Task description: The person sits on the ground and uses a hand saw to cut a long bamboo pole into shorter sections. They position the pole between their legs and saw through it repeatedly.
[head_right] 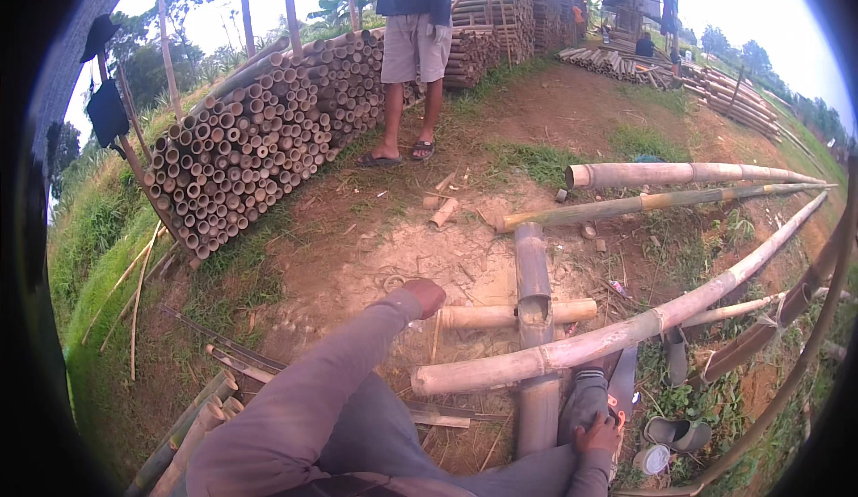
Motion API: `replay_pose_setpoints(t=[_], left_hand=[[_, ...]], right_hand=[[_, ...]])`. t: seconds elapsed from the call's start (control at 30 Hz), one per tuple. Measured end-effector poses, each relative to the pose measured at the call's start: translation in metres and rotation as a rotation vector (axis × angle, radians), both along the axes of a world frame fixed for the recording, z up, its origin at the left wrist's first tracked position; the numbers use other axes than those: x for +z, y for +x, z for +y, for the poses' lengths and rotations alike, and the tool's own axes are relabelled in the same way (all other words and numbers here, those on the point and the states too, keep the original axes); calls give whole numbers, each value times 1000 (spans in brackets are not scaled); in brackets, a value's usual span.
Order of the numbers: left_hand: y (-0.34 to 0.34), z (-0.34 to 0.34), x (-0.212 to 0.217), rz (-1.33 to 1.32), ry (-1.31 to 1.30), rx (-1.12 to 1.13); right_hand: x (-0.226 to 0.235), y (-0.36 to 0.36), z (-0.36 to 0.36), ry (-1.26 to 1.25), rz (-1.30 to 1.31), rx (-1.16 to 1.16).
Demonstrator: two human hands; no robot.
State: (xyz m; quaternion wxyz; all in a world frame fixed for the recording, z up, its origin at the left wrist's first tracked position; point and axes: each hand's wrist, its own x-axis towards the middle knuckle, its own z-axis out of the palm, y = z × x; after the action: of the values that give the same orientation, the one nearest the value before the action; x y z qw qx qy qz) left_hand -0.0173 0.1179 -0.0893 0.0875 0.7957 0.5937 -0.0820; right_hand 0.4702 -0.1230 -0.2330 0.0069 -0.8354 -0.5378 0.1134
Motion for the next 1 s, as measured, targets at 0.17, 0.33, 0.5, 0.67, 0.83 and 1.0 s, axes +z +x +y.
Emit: replay_pose_setpoints(t=[0.17,0.33,0.5,0.67,0.83,1.0], left_hand=[[-53,0,-52,-38,-278,-5],[-67,8,-57,-66,-299,98],[-56,10,-44,-247,-273,83],[-56,7,-44,-271,-302,88],[-66,4,-42,-298,-294,119],[-69,1,-40,-318,-286,109]], right_hand=[[14,-2,0,-41,34,-36],[25,-7,4,-86,55,-43],[30,-8,5,-115,76,-62],[26,-8,3,-84,64,-59],[26,-8,3,-113,73,-60],[29,-9,4,-102,70,-51]])
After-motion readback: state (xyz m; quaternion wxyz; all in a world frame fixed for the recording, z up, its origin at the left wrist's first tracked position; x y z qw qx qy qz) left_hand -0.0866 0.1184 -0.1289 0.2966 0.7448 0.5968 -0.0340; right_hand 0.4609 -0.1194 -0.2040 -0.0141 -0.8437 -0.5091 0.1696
